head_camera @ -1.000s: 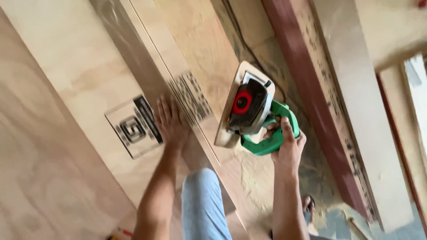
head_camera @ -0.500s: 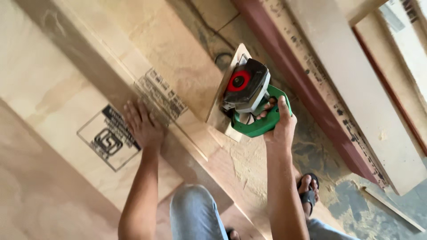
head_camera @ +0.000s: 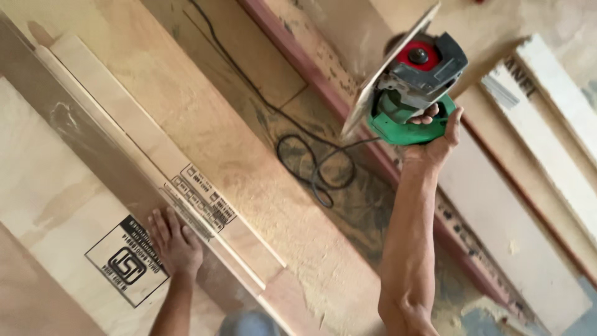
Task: The person measures and marks a plywood sheet with a tape measure and pencil, then uses a straightedge and a circular saw to cut the sheet into strips. The person repeats the measuring, marking, and cutting steps to produce multiple pieces.
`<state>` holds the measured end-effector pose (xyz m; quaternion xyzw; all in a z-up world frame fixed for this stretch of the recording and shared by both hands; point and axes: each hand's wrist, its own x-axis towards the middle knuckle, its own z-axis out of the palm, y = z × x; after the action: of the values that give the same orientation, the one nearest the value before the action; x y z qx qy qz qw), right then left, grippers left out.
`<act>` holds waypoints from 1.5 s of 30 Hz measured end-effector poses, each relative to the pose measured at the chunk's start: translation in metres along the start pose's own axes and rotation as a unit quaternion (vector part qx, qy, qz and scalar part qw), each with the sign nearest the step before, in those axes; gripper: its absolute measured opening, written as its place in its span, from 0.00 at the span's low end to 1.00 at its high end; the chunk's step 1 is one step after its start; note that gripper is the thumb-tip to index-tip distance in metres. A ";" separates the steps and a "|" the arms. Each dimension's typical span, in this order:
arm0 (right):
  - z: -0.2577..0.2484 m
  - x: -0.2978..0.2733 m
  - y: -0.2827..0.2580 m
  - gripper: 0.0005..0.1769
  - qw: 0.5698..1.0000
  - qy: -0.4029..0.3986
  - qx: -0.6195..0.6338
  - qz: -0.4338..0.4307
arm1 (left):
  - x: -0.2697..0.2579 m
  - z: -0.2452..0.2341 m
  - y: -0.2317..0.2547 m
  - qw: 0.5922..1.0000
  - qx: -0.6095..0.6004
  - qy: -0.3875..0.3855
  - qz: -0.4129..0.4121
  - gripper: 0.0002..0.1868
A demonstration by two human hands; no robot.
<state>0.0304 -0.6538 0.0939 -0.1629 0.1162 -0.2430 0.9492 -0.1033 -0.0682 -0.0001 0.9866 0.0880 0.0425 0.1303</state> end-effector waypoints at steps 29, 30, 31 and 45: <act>-0.067 0.081 -0.069 0.21 0.990 0.049 -0.122 0.040 | -0.007 -0.001 0.000 0.999 0.004 0.040 0.013 0.33; -0.068 0.080 -0.070 0.25 0.989 0.061 -0.133 0.039 | -0.008 -0.001 0.000 0.999 0.006 0.037 0.008 0.33; -0.069 0.079 -0.070 0.29 0.986 0.072 -0.143 0.038 | -0.009 -0.002 0.000 0.999 0.006 0.039 0.010 0.33; -0.098 -0.149 0.042 0.19 0.879 -0.022 -0.445 -0.168 | -0.008 0.019 -0.008 0.985 0.014 0.173 -0.021 0.36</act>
<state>-0.1090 -0.5696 0.0097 -0.5903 0.1622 -0.3181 0.7239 -0.1107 -0.0669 -0.0206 0.9642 0.1301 0.2083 0.1000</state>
